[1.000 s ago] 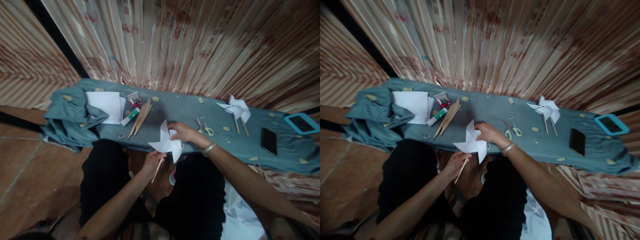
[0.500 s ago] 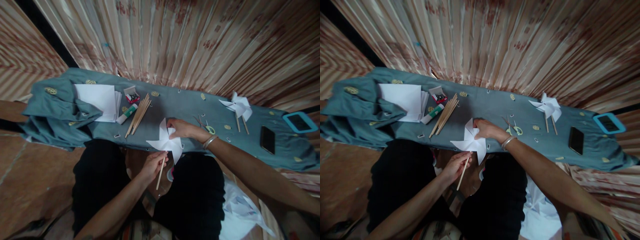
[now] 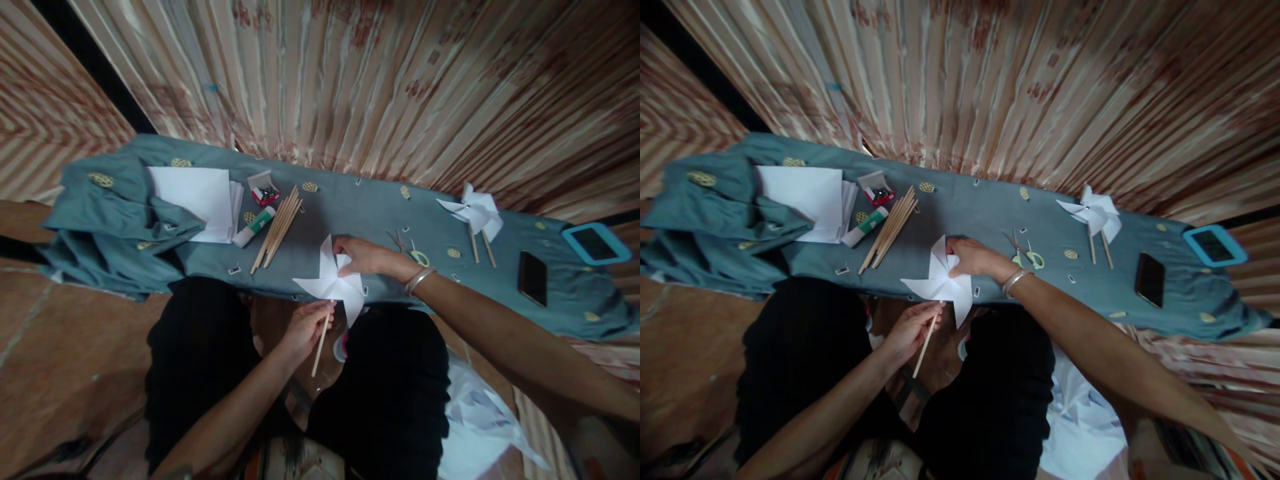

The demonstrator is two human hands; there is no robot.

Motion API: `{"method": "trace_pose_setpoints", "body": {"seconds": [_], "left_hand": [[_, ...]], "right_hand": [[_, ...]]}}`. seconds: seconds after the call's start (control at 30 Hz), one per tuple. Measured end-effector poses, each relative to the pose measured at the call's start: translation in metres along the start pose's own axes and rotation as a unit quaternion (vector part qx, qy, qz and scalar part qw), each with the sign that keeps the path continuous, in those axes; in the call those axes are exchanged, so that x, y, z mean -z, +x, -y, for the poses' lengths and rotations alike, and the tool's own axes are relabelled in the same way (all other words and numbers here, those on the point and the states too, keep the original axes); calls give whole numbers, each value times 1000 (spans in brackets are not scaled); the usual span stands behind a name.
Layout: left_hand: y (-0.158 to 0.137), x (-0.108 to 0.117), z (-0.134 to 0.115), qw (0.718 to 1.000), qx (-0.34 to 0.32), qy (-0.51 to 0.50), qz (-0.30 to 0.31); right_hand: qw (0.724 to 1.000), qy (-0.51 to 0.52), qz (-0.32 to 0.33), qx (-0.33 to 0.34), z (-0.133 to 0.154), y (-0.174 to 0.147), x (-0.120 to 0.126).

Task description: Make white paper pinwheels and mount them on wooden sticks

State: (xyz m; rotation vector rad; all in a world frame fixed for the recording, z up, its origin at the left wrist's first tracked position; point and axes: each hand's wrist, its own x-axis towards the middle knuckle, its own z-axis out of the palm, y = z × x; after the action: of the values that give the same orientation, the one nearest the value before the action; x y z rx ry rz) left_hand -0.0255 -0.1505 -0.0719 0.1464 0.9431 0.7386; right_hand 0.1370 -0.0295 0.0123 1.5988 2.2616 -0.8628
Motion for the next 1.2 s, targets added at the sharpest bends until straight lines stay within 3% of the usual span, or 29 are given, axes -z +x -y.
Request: {"method": "trace_pose_setpoints", "body": {"seconds": [0.33, 0.63, 0.9, 1.2], "left_hand": [[-3, -4, -5, 1000, -11, 9, -7], [1, -3, 1, 1000, -20, 11, -10], [-1, -3, 2, 997, -7, 62, 54], [2, -2, 4, 996, -13, 69, 58]], "right_hand": [[1000, 18, 19, 3, -5, -1, 4], [999, -29, 19, -1, -3, 5, 3], [998, -31, 45, 20, -6, 10, 5], [996, -41, 75, 7, -2, 15, 8]]}}
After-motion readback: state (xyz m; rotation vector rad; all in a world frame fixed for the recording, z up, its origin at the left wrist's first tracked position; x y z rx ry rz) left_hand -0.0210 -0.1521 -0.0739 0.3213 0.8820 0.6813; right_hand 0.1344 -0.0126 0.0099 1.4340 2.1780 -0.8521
